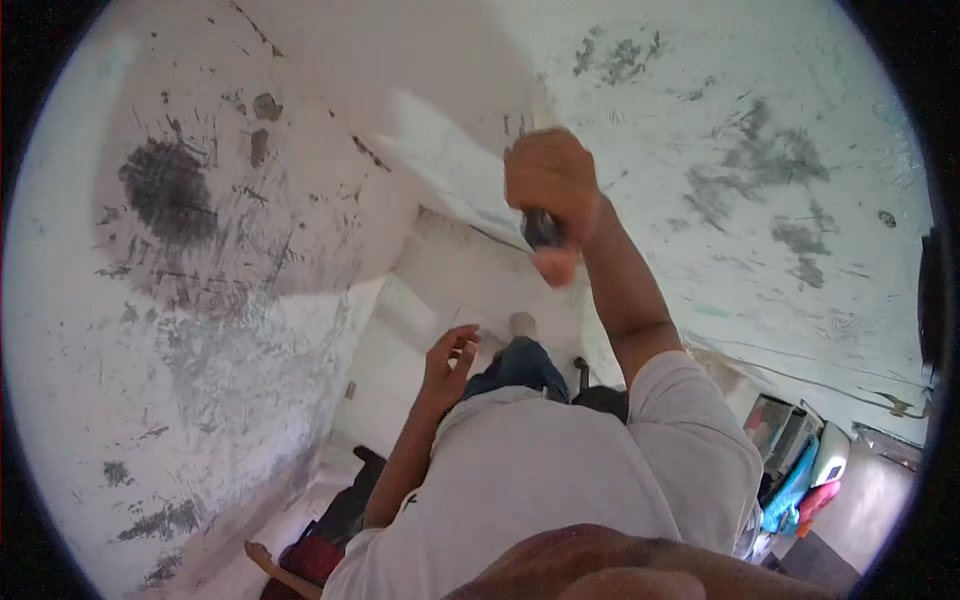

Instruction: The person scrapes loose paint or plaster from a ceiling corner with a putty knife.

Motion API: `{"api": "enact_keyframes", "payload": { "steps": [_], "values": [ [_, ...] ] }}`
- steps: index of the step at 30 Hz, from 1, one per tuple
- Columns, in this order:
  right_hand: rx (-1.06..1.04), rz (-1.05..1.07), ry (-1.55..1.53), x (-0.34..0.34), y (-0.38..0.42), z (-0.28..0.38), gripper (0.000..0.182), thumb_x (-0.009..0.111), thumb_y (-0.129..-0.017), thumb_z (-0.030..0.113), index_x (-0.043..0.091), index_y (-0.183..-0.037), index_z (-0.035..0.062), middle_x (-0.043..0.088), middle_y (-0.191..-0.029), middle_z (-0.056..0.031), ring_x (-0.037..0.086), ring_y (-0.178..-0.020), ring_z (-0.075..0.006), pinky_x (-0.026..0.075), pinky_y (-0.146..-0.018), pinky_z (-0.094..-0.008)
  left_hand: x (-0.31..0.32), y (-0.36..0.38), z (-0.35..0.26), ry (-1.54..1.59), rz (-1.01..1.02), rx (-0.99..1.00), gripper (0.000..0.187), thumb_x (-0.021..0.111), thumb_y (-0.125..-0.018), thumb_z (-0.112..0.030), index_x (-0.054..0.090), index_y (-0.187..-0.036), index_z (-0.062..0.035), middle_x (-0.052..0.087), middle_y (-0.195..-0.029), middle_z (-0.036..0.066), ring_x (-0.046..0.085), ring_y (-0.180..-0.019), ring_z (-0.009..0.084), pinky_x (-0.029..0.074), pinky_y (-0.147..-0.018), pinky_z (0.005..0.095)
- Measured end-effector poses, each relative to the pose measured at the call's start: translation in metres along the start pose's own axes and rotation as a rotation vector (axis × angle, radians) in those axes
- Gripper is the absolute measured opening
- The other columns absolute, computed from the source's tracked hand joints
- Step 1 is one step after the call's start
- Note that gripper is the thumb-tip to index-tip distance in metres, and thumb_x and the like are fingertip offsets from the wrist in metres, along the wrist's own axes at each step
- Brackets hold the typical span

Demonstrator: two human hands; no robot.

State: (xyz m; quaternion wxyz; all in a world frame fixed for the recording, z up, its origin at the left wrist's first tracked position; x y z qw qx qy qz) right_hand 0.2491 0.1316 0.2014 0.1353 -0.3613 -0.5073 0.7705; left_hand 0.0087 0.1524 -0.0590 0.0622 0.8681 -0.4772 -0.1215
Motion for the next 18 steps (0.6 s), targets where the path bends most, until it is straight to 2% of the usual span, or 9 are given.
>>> {"api": "enact_keyframes", "payload": {
  "steps": [1, 2, 3, 5, 8, 10, 12, 15, 18],
  "values": [
    [0.026, 0.009, -0.058, -0.002, 0.006, 0.002, 0.044, 0.061, -0.069, 0.051, 0.050, -0.064, 0.0090, 0.045, -0.059, -0.0075, 0.050, -0.053, -0.0311, 0.037, -0.048, -0.0411, 0.000, 0.000, -0.004, -0.016, 0.026, 0.003, 0.026, 0.055, -0.097, -0.016, 0.059, -0.122, -0.0077, 0.066, -0.104, 0.005, 0.060, -0.089, 0.0134, 0.047, -0.076, 0.0289],
    [0.027, 0.009, -0.062, 0.000, 0.012, -0.002, 0.044, 0.061, -0.069, 0.051, 0.050, -0.064, 0.0090, 0.045, -0.059, -0.0075, 0.050, -0.053, -0.0311, 0.037, -0.048, -0.0411, 0.000, 0.001, -0.001, -0.015, 0.024, 0.000, 0.026, 0.055, -0.097, -0.016, 0.059, -0.122, -0.0077, 0.066, -0.104, 0.005, 0.060, -0.089, 0.0134, 0.047, -0.076, 0.0289],
    [0.064, -0.020, 0.121, -0.001, 0.009, -0.012, 0.055, 0.050, -0.079, 0.059, 0.043, -0.059, 0.0077, 0.039, -0.056, -0.0059, 0.043, -0.047, -0.0255, 0.030, -0.045, -0.0362, -0.001, -0.003, 0.001, -0.007, 0.007, 0.008, 0.026, 0.055, -0.097, -0.016, 0.059, -0.122, -0.0076, 0.066, -0.104, 0.005, 0.060, -0.089, 0.0134, 0.047, -0.076, 0.0289],
    [0.089, -0.097, -0.092, -0.010, 0.006, -0.017, 0.069, 0.041, -0.089, 0.064, 0.037, -0.051, 0.0065, 0.036, -0.051, -0.0046, 0.040, -0.043, -0.0187, 0.028, -0.042, -0.0298, 0.002, 0.011, 0.008, 0.002, 0.007, -0.009, 0.026, 0.055, -0.097, -0.015, 0.059, -0.122, -0.0075, 0.066, -0.104, 0.005, 0.060, -0.090, 0.0135, 0.047, -0.076, 0.0289],
    [0.058, -0.097, -0.060, -0.010, 0.002, -0.024, 0.062, 0.043, -0.088, 0.060, 0.040, -0.055, 0.0075, 0.038, -0.052, -0.0047, 0.042, -0.043, -0.0210, 0.030, -0.042, -0.0318, 0.002, 0.004, 0.004, -0.035, 0.022, 0.007, 0.027, 0.055, -0.097, -0.016, 0.059, -0.122, -0.0075, 0.066, -0.104, 0.006, 0.060, -0.090, 0.0138, 0.047, -0.075, 0.0290],
    [0.058, -0.098, -0.046, -0.005, 0.009, -0.023, 0.055, 0.046, -0.087, 0.056, 0.044, -0.059, 0.0086, 0.040, -0.054, -0.0049, 0.044, -0.044, -0.0232, 0.032, -0.043, -0.0338, 0.004, 0.004, 0.004, -0.041, 0.038, 0.007, 0.028, 0.052, -0.098, -0.013, 0.057, -0.124, -0.0042, 0.065, -0.106, 0.009, 0.060, -0.095, 0.0149, 0.048, -0.083, 0.0307],
    [0.067, -0.103, -0.012, -0.004, 0.018, -0.018, 0.048, 0.048, -0.085, 0.052, 0.048, -0.062, 0.0097, 0.042, -0.055, -0.0050, 0.046, -0.045, -0.0255, 0.033, -0.044, -0.0358, 0.007, 0.006, 0.005, -0.002, 0.048, -0.013, 0.028, 0.052, -0.098, -0.013, 0.057, -0.124, -0.0049, 0.065, -0.106, 0.008, 0.060, -0.095, 0.0149, 0.048, -0.082, 0.0299],
    [0.116, -0.042, 0.175, -0.001, 0.026, -0.025, 0.054, 0.052, -0.086, 0.055, 0.043, -0.060, 0.0078, 0.039, -0.054, -0.0044, 0.043, -0.045, -0.0237, 0.032, -0.043, -0.0329, 0.004, 0.008, 0.003, -0.043, 0.052, -0.019, 0.028, 0.050, -0.099, -0.013, 0.056, -0.124, -0.0048, 0.065, -0.105, 0.007, 0.060, -0.093, 0.0157, 0.047, -0.081, 0.0299],
    [0.088, -0.106, -0.015, -0.005, 0.033, -0.020, 0.057, 0.055, -0.085, 0.052, 0.041, -0.055, 0.0062, 0.037, -0.054, -0.0042, 0.042, -0.045, -0.0223, 0.035, -0.044, -0.0299, 0.004, 0.010, 0.004, 0.005, 0.025, -0.019, 0.028, 0.049, -0.099, -0.012, 0.056, -0.125, -0.0044, 0.064, -0.105, 0.008, 0.060, -0.093, 0.0161, 0.048, -0.083, 0.0306]
  ]
}}
Point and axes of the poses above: each hand's wrist, its own y-axis away from the middle knuckle, its own x-axis out of the palm, z = x × y, the point moved 7 cm from there along -y, towards the middle knuckle
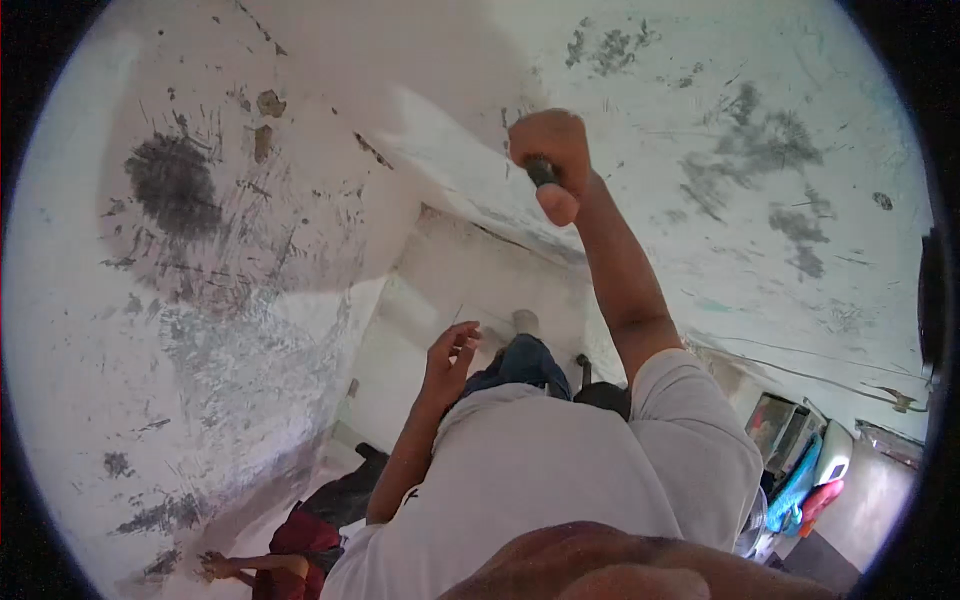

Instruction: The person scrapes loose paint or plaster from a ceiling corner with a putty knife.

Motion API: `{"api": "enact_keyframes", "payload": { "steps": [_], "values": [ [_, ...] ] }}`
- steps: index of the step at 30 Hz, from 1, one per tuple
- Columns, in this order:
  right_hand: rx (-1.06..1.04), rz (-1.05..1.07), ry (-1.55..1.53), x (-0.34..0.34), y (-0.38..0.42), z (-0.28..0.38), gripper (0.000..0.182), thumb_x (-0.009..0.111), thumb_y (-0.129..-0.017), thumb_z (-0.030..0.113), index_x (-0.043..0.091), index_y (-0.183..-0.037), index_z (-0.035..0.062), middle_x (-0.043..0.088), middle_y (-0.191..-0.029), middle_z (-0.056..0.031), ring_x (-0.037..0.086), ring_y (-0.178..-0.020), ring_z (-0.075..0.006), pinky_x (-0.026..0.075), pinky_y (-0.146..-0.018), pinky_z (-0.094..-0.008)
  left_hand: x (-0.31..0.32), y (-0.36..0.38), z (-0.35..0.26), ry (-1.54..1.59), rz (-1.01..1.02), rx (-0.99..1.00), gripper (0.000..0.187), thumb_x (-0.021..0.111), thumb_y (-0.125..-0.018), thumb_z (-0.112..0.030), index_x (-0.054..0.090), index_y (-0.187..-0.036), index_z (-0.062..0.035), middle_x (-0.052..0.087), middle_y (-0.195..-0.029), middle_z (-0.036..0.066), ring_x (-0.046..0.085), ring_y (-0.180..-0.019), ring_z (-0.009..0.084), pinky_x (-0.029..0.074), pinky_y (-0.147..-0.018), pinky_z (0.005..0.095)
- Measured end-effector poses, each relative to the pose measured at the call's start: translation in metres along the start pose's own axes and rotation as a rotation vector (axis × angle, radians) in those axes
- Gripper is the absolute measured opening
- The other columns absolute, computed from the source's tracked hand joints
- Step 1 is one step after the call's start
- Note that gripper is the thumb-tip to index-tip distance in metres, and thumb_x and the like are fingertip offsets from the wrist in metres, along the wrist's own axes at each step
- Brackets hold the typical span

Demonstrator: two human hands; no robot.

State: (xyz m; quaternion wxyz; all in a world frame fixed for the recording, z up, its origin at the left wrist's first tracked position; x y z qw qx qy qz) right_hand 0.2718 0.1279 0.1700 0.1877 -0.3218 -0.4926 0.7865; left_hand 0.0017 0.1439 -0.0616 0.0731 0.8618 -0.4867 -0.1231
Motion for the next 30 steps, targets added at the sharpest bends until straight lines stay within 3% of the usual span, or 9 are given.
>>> {"api": "enact_keyframes", "payload": {
  "steps": [3, 6, 11, 19, 20, 22, 26, 28, 30],
  "values": [
    [-0.013, 0.185, 0.409, 0.023, 0.009, -0.021, 0.059, 0.051, -0.087, 0.054, 0.041, -0.055, 0.0059, 0.035, -0.054, -0.0041, 0.041, -0.045, -0.0213, 0.034, -0.044, -0.0314, -0.008, -0.006, 0.017, -0.048, -0.016, 0.007, 0.028, 0.050, -0.098, -0.010, 0.055, -0.124, -0.0018, 0.063, -0.106, 0.008, 0.059, -0.093, 0.0168, 0.048, -0.088, 0.0317],
    [0.051, 0.020, -0.015, 0.007, -0.014, -0.007, 0.059, 0.047, -0.087, 0.053, 0.036, -0.054, 0.0054, 0.039, -0.055, -0.0061, 0.041, -0.046, -0.0242, 0.029, -0.043, -0.0353, -0.005, 0.017, 0.024, 0.031, -0.014, -0.045, 0.028, 0.050, -0.098, -0.011, 0.055, -0.124, -0.0008, 0.063, -0.106, 0.008, 0.058, -0.094, 0.0163, 0.047, -0.089, 0.0314],
    [-0.172, -0.012, -0.055, 0.008, -0.016, 0.029, 0.048, 0.053, -0.077, 0.053, 0.047, -0.064, 0.0070, 0.040, -0.056, -0.0073, 0.044, -0.047, -0.0324, 0.033, -0.044, -0.0387, -0.010, 0.010, 0.016, 0.084, -0.021, -0.027, 0.033, 0.053, -0.100, -0.024, 0.055, -0.124, -0.0016, 0.061, -0.107, 0.008, 0.055, -0.096, 0.0150, 0.046, -0.088, 0.0307],
    [-0.062, 0.065, 0.024, 0.012, -0.030, 0.007, 0.053, 0.050, -0.081, 0.056, 0.046, -0.062, 0.0072, 0.035, -0.054, -0.0061, 0.040, -0.044, -0.0290, 0.031, -0.043, -0.0380, -0.006, 0.007, 0.007, 0.112, -0.023, 0.009, 0.035, 0.053, -0.100, -0.028, 0.056, -0.123, -0.0012, 0.062, -0.104, 0.008, 0.056, -0.096, 0.0155, 0.046, -0.087, 0.0306],
    [-0.059, 0.026, -0.034, 0.014, -0.027, 0.018, 0.066, 0.041, -0.086, 0.068, 0.038, -0.060, 0.0071, 0.034, -0.053, -0.0049, 0.038, -0.043, -0.0216, 0.026, -0.043, -0.0332, -0.007, 0.000, 0.007, 0.110, -0.028, 0.029, 0.035, 0.053, -0.100, -0.028, 0.056, -0.123, -0.0012, 0.062, -0.104, 0.008, 0.056, -0.096, 0.0155, 0.046, -0.087, 0.0306],
    [-0.024, -0.071, -0.185, 0.000, -0.037, 0.040, 0.054, 0.049, -0.081, 0.057, 0.045, -0.061, 0.0067, 0.035, -0.055, -0.0069, 0.041, -0.045, -0.0285, 0.032, -0.043, -0.0357, -0.005, 0.006, 0.014, 0.078, -0.029, -0.015, 0.034, 0.052, -0.100, -0.026, 0.055, -0.123, -0.0001, 0.062, -0.105, 0.009, 0.057, -0.096, 0.0159, 0.046, -0.088, 0.0306],
    [-0.004, 0.014, 0.010, 0.005, -0.031, 0.005, 0.069, 0.038, -0.087, 0.070, 0.038, -0.058, 0.0075, 0.031, -0.051, -0.0030, 0.033, -0.041, -0.0195, 0.022, -0.042, -0.0319, -0.009, -0.001, 0.005, 0.094, -0.042, 0.012, 0.032, 0.051, -0.101, -0.021, 0.055, -0.124, 0.0013, 0.062, -0.106, 0.010, 0.057, -0.096, 0.0161, 0.047, -0.088, 0.0311],
    [-0.060, -0.065, -0.126, 0.003, -0.029, 0.034, 0.051, 0.049, -0.079, 0.055, 0.043, -0.061, 0.0077, 0.037, -0.055, -0.0054, 0.042, -0.044, -0.0260, 0.032, -0.042, -0.0360, -0.007, 0.008, 0.012, 0.094, -0.033, 0.019, 0.030, 0.050, -0.100, -0.017, 0.054, -0.124, 0.0016, 0.062, -0.107, 0.010, 0.057, -0.096, 0.0161, 0.047, -0.088, 0.0311],
    [-0.190, 0.110, -0.086, -0.001, -0.026, 0.020, 0.046, 0.050, -0.080, 0.049, 0.044, -0.062, 0.0075, 0.039, -0.055, -0.0053, 0.045, -0.045, -0.0270, 0.034, -0.044, -0.0369, -0.005, 0.011, 0.017, 0.120, -0.038, 0.017, 0.030, 0.051, -0.100, -0.016, 0.054, -0.124, 0.0015, 0.062, -0.107, 0.010, 0.057, -0.096, 0.0162, 0.047, -0.088, 0.0312]
  ]
}}
Point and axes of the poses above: each hand's wrist, its own y-axis away from the middle knuckle, its own x-axis out of the palm, z = x × y, the point moved 7 cm from there along -y, towards the middle knuckle
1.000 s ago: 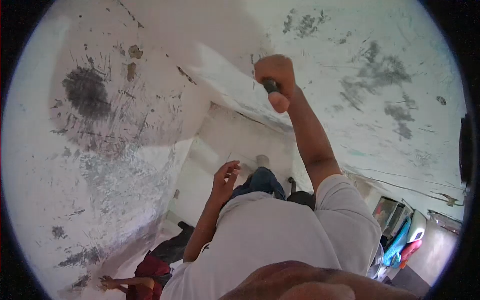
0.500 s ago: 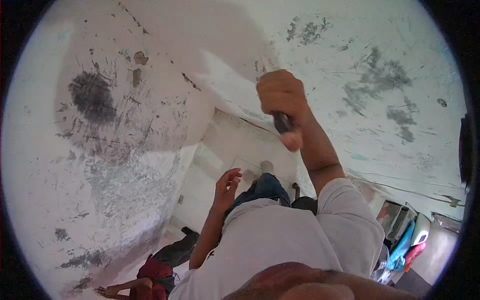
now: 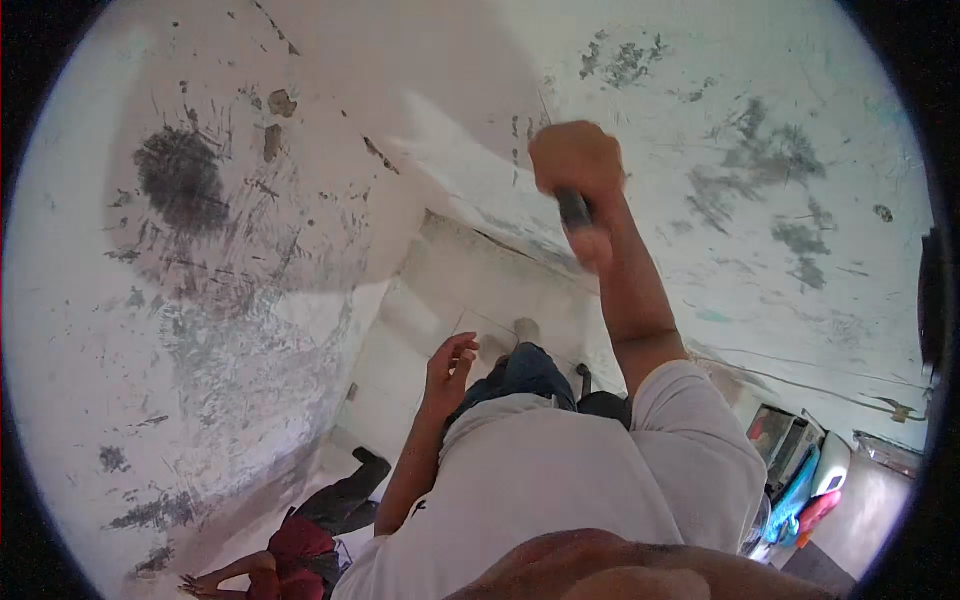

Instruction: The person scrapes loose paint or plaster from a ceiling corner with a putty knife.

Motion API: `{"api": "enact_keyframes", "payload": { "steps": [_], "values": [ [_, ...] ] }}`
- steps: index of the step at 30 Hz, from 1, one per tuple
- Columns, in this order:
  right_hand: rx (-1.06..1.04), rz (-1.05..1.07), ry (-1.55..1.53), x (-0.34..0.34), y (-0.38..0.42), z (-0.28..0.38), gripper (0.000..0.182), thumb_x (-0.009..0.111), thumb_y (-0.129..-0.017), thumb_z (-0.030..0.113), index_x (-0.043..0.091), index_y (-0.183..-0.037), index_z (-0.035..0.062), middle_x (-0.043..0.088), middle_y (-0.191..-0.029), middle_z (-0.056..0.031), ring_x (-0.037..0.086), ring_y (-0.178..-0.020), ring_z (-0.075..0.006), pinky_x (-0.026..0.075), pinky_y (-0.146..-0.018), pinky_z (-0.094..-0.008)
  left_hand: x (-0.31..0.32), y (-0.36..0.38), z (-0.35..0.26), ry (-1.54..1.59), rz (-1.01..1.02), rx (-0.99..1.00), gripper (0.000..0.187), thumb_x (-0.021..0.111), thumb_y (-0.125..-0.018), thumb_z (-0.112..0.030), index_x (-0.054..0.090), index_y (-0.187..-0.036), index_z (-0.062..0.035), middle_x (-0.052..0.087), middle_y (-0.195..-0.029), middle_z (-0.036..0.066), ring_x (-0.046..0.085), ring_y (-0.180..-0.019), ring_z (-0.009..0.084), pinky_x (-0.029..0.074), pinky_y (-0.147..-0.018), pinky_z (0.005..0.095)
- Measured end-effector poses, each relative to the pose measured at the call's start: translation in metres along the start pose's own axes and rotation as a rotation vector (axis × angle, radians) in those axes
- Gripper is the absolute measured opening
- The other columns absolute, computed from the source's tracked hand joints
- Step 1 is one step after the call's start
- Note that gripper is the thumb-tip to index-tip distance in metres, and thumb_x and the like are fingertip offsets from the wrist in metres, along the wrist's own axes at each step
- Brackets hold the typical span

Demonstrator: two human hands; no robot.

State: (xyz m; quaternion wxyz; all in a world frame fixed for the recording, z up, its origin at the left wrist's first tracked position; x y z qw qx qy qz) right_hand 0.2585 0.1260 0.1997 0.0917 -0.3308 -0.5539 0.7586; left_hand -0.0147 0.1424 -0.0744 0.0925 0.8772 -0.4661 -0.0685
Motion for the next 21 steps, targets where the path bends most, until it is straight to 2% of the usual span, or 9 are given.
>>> {"api": "enact_keyframes", "payload": {
  "steps": [2, 8, 10, 12, 16, 18, 19, 20, 21],
  "values": [
    [0.190, 0.011, 0.091, 0.003, 0.007, -0.021, 0.041, 0.052, -0.080, 0.046, 0.045, -0.062, 0.0089, 0.042, -0.056, -0.0044, 0.047, -0.047, -0.0265, 0.035, -0.044, -0.0369, 0.001, 0.000, 0.001, 0.009, -0.016, -0.026, 0.030, 0.051, -0.100, -0.017, 0.055, -0.123, 0.0017, 0.063, -0.107, 0.010, 0.058, -0.096, 0.0161, 0.047, -0.088, 0.0309],
    [0.429, 0.017, 0.236, 0.006, 0.044, -0.041, 0.034, 0.066, -0.057, 0.037, 0.048, -0.065, 0.0081, 0.043, -0.058, -0.0092, 0.050, -0.050, -0.0271, 0.041, -0.050, -0.0350, 0.002, 0.000, -0.003, 0.014, -0.006, -0.014, 0.029, 0.052, -0.100, -0.016, 0.056, -0.123, -0.0002, 0.062, -0.107, 0.009, 0.057, -0.099, 0.0158, 0.047, -0.088, 0.0311],
    [0.627, -0.035, -0.015, 0.030, 0.074, -0.065, 0.036, 0.066, -0.066, 0.038, 0.047, -0.064, 0.0076, 0.041, -0.057, -0.0082, 0.047, -0.049, -0.0262, 0.038, -0.049, -0.0343, 0.000, 0.003, -0.004, -0.048, -0.010, -0.015, 0.030, 0.053, -0.100, -0.017, 0.056, -0.124, -0.0007, 0.063, -0.107, 0.009, 0.057, -0.100, 0.0158, 0.047, -0.089, 0.0310],
    [0.532, 0.047, -0.150, 0.060, 0.080, -0.030, 0.041, 0.061, -0.079, 0.040, 0.045, -0.066, 0.0042, 0.037, -0.057, -0.0086, 0.044, -0.050, -0.0274, 0.036, -0.050, -0.0355, -0.007, 0.004, 0.007, -0.013, -0.051, -0.049, 0.028, 0.052, -0.100, -0.017, 0.056, -0.122, -0.0003, 0.063, -0.106, 0.009, 0.057, -0.098, 0.0159, 0.047, -0.089, 0.0310],
    [0.961, 0.081, -0.369, 0.148, 0.189, -0.023, 0.051, 0.051, -0.093, 0.045, 0.041, -0.071, 0.0000, 0.035, -0.056, -0.0073, 0.043, -0.053, -0.0236, 0.035, -0.053, -0.0384, -0.015, 0.004, 0.011, -0.024, -0.104, -0.077, 0.016, 0.051, -0.099, -0.016, 0.058, -0.101, -0.0012, 0.061, -0.095, 0.007, 0.056, -0.089, 0.0136, 0.046, -0.086, 0.0291],
    [1.350, 0.443, -0.187, 0.202, 0.325, -0.027, 0.055, 0.043, -0.098, 0.047, 0.052, -0.077, -0.0029, 0.047, -0.062, -0.0126, 0.052, -0.061, -0.0279, 0.040, -0.059, -0.0396, -0.017, 0.004, 0.009, -0.108, -0.063, -0.084, 0.016, 0.051, -0.099, -0.015, 0.054, -0.089, -0.0028, 0.058, -0.085, 0.004, 0.053, -0.083, 0.0117, 0.044, -0.079, 0.0269],
    [1.634, 0.811, -0.106, 0.216, 0.416, -0.006, 0.058, 0.039, -0.098, 0.052, 0.063, -0.108, 0.0005, 0.064, -0.096, -0.0202, 0.062, -0.095, -0.0322, 0.046, -0.083, -0.0443, -0.020, 0.001, 0.007, -0.129, -0.131, 0.037, 0.017, 0.053, -0.096, -0.014, 0.053, -0.083, -0.0033, 0.053, -0.074, 0.002, 0.049, -0.069, 0.0104, 0.045, -0.064, 0.0284],
    [1.609, 1.066, -0.331, 0.234, 0.533, 0.024, 0.063, 0.035, -0.097, 0.057, 0.054, -0.133, 0.0085, 0.055, -0.132, -0.0182, 0.049, -0.126, -0.0329, 0.037, -0.105, -0.0452, -0.024, 0.002, 0.003, -0.115, -0.162, 0.071, 0.017, 0.053, -0.096, -0.014, 0.053, -0.083, -0.0033, 0.053, -0.074, 0.002, 0.049, -0.069, 0.0104, 0.045, -0.064, 0.0284],
    [1.662, 1.359, 0.065, 0.217, 0.634, 0.053, 0.074, 0.038, -0.091, 0.068, 0.053, -0.135, 0.0098, 0.049, -0.141, -0.0159, 0.043, -0.132, -0.0328, 0.032, -0.110, -0.0449, -0.028, 0.000, 0.000, -0.135, -0.136, 0.105, 0.015, 0.054, -0.095, -0.012, 0.052, -0.082, -0.0031, 0.052, -0.073, 0.003, 0.049, -0.068, 0.0105, 0.045, -0.065, 0.0284]
  ]
}}
Point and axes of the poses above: each hand's wrist, its own y-axis away from the middle knuckle, its own x-axis out of the palm, z = x × y, the point moved 7 cm from there along -y, towards the middle knuckle
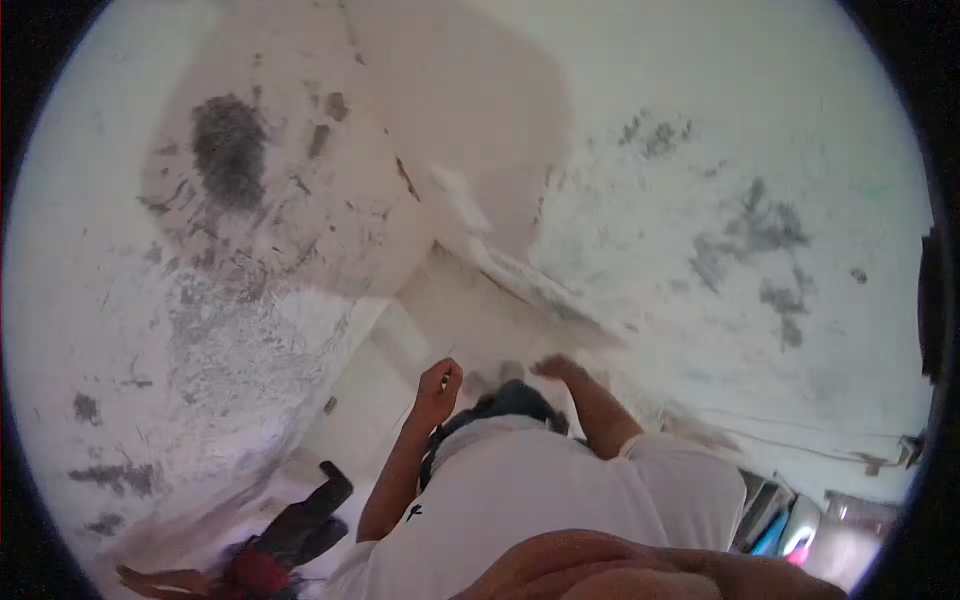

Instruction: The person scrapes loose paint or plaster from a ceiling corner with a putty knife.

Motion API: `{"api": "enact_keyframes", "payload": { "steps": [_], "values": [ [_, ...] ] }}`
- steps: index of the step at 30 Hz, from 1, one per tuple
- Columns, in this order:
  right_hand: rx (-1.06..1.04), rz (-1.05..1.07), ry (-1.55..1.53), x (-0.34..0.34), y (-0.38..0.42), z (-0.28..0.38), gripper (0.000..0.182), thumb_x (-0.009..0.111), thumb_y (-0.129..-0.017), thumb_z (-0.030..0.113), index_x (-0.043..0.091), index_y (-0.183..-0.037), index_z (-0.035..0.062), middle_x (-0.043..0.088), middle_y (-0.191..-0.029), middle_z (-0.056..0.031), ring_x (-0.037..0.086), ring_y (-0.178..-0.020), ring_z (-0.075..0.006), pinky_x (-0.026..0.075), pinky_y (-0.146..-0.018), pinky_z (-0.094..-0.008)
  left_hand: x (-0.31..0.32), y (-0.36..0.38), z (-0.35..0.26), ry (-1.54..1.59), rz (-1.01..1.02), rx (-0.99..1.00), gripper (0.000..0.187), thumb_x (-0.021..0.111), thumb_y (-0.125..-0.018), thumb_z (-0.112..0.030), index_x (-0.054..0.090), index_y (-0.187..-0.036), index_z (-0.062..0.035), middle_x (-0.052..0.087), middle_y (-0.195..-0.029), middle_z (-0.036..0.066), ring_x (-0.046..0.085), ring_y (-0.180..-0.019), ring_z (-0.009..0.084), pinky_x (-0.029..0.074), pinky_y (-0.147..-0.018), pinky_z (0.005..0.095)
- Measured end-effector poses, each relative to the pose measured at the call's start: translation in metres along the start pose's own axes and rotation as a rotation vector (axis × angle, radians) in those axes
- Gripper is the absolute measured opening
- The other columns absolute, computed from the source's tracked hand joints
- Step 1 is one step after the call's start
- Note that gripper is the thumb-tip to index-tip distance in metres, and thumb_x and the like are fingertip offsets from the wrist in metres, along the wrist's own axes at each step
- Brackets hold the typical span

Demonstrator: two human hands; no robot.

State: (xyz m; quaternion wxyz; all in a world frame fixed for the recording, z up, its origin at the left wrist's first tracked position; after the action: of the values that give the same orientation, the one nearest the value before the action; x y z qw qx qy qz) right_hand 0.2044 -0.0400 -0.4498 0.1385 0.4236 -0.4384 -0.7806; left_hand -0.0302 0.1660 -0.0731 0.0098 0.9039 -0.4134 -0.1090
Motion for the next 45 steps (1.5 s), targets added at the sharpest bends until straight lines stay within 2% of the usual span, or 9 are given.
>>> {"api": "enact_keyframes", "payload": {
  "steps": [7, 9, 16, 18, 23, 27, 33, 39, 45],
  "values": [
    [0.326, -0.214, -0.894, 0.035, 0.165, -0.114, 0.055, 0.060, -0.086, 0.056, 0.056, -0.069, 0.0039, 0.056, -0.060, -0.0097, 0.057, -0.055, -0.0206, 0.046, -0.048, -0.0400, -0.058, -0.028, -0.087, -0.561, -0.176, 0.280, 0.014, 0.065, -0.088, -0.015, 0.061, -0.099, -0.0073, 0.060, -0.108, 0.009, 0.057, -0.103, 0.0287, 0.046, -0.083, 0.0433],
    [0.288, -0.224, -0.950, 0.012, 0.162, -0.111, 0.054, 0.060, -0.086, 0.055, 0.057, -0.070, 0.0038, 0.056, -0.060, -0.0099, 0.057, -0.055, -0.0207, 0.046, -0.049, -0.0400, -0.057, -0.019, -0.134, -1.075, -0.237, 0.234, 0.037, 0.066, -0.087, -0.026, 0.059, -0.121, -0.0136, 0.049, -0.131, 0.014, 0.044, -0.126, 0.0319, 0.038, -0.099, 0.0468],
    [0.129, -0.212, -0.776, -0.083, 0.100, -0.053, 0.050, 0.060, -0.088, 0.051, 0.060, -0.073, 0.0033, 0.056, -0.061, -0.0106, 0.057, -0.056, -0.0213, 0.047, -0.049, -0.0404, -0.015, 0.078, -0.282, 0.340, 0.701, 0.865, 0.059, 0.057, -0.092, -0.046, 0.046, -0.141, -0.0145, 0.038, -0.145, 0.020, 0.033, -0.136, 0.0372, 0.021, -0.112, 0.0519],
    [0.074, -0.217, -0.732, -0.105, 0.094, -0.032, 0.049, 0.060, -0.088, 0.050, 0.061, -0.074, 0.0032, 0.056, -0.062, -0.0108, 0.058, -0.056, -0.0215, 0.047, -0.049, -0.0404, 0.021, 0.080, -0.217, 0.360, 1.031, 0.409, 0.072, 0.054, -0.091, -0.057, 0.041, -0.143, -0.0098, 0.041, -0.144, 0.017, 0.036, -0.135, 0.0325, 0.028, -0.110, 0.0477],
    [0.024, -0.231, -0.655, -0.142, 0.088, 0.004, 0.046, 0.060, -0.089, 0.047, 0.063, -0.077, 0.0029, 0.056, -0.062, -0.0114, 0.058, -0.056, -0.0219, 0.047, -0.049, -0.0407, -0.082, 0.077, -0.147, -0.689, 0.291, -0.120, 0.065, 0.047, -0.094, -0.057, 0.049, -0.140, -0.0113, 0.036, -0.149, 0.020, 0.036, -0.134, 0.0410, 0.027, -0.107, 0.0589],
    [0.075, -0.261, -0.629, -0.148, 0.091, -0.014, 0.044, 0.060, -0.090, 0.045, 0.064, -0.079, 0.0026, 0.057, -0.063, -0.0118, 0.058, -0.056, -0.0222, 0.047, -0.050, -0.0408, -0.047, 0.146, -0.269, 0.159, 0.481, 0.976, 0.073, 0.043, -0.095, -0.059, 0.041, -0.144, -0.0047, 0.035, -0.150, 0.021, 0.029, -0.140, 0.0377, 0.017, -0.114, 0.0516],
    [0.050, -0.147, -0.468, -0.144, 0.067, -0.040, 0.040, 0.057, -0.091, 0.036, 0.066, -0.115, 0.0047, 0.064, -0.080, -0.0156, 0.062, -0.067, -0.0274, 0.051, -0.065, -0.0407, -0.002, 0.098, 0.007, -0.571, 0.513, -0.431, 0.066, 0.045, -0.095, -0.056, 0.041, -0.145, -0.0132, 0.033, -0.152, 0.018, 0.026, -0.142, 0.0370, 0.016, -0.117, 0.0488],
    [0.083, -0.550, -0.544, -0.155, 0.123, -0.014, 0.064, 0.055, -0.088, 0.059, 0.066, -0.111, 0.0005, 0.068, -0.104, -0.0196, 0.064, -0.097, -0.0341, 0.048, -0.089, -0.0422, -0.055, 0.054, -0.173, -0.659, 0.057, 0.258, 0.063, 0.055, -0.090, -0.054, 0.052, -0.135, -0.0104, 0.048, -0.141, 0.018, 0.038, -0.134, 0.0390, 0.027, -0.112, 0.0503],
    [0.289, -0.356, -0.751, -0.073, 0.193, -0.043, 0.062, 0.053, -0.090, 0.058, 0.068, -0.100, -0.0016, 0.068, -0.097, -0.0228, 0.065, -0.094, -0.0353, 0.049, -0.085, -0.0452, 0.063, 0.074, -0.199, 0.180, 1.058, 0.353, 0.047, 0.053, -0.097, -0.039, 0.057, -0.125, -0.0021, 0.056, -0.130, 0.018, 0.051, -0.123, 0.0306, 0.039, -0.102, 0.0437]
  ]
}}
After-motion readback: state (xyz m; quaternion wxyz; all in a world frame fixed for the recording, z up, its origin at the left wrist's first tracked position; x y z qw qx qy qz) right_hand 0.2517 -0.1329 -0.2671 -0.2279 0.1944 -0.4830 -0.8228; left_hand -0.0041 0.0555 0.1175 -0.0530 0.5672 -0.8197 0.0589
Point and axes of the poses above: each hand's wrist, its own y-axis away from the middle knuckle, its own x-axis out of the palm, z = x × y, the point moved 7 cm from there along -y, towards the middle knuckle
